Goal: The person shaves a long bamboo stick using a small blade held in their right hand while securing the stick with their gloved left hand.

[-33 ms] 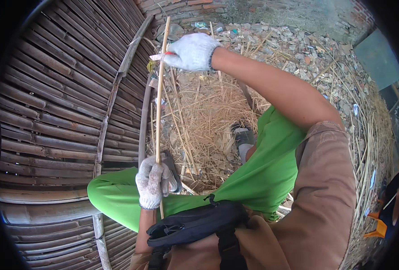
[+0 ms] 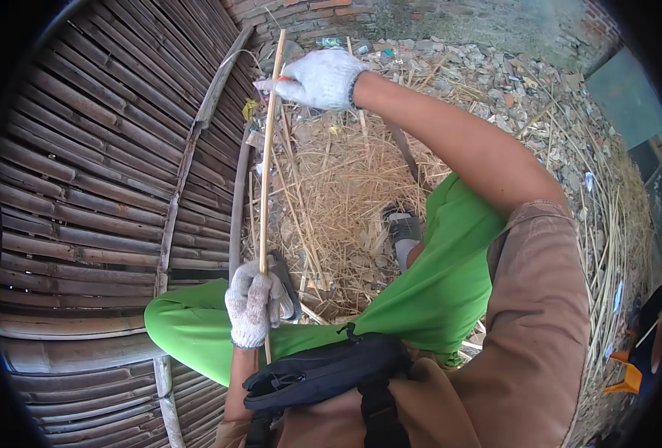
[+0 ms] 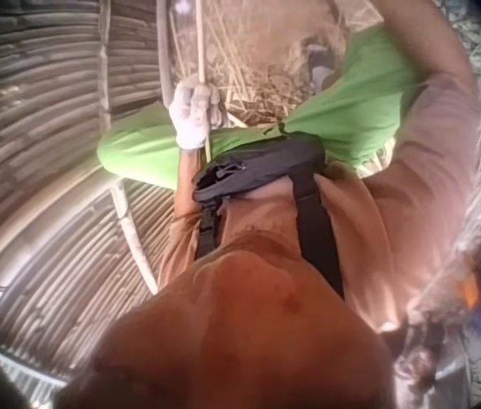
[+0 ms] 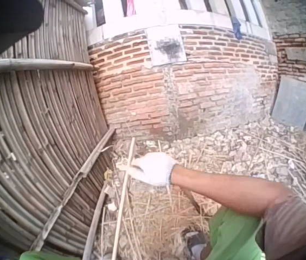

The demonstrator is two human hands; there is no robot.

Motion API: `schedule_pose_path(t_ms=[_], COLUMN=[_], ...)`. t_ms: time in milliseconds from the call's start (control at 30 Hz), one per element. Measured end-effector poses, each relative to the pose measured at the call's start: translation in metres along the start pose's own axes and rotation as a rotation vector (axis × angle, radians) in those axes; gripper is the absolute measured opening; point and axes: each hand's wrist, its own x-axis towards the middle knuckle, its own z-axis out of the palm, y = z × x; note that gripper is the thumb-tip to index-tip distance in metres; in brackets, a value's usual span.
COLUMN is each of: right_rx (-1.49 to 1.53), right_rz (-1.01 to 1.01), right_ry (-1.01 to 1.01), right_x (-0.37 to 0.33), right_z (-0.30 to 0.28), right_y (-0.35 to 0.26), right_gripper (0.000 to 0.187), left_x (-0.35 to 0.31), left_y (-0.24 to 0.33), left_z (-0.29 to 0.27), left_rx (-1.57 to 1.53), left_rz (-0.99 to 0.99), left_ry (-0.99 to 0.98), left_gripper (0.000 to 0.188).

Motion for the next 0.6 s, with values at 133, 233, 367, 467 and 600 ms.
schedule_pose_path(t_ms=[133,233,367,467,600], right_rx=[-0.006,0.019,-0.02,0.092,0.231], right_rz=[0.195,0.34,0.358,0.156,-0.014], right_ry=[0.119,0.126,0.055,0.056,-0.18], right_x=[0.034,0.035,0.028,0.009,-0.033], right_z=[0.006,0.009,0.025,0.034,0.039], right_y=[0.073,0.134,0.127,0.072,-0.022], right_gripper=[0.076,0.077,0.071,0.068,0.066], left_x=[-0.002,0.003,0.013,0.016,0.024], left_y=[-0.011,-0.005,-0.013,-0.017,-0.015], left_z=[-0.005,0.0,-0.006,-0.007,-0.004], left_rx=[0.036,-0.069,-0.164,-0.294,-0.319], left_rz=[-0.01,-0.052,-0.094,-0.088,-0.07], left_ry=[-0.014,-0.038,0.02,0.085,0.062], left_gripper=[0.031,0.031,0.031,0.031,0.029])
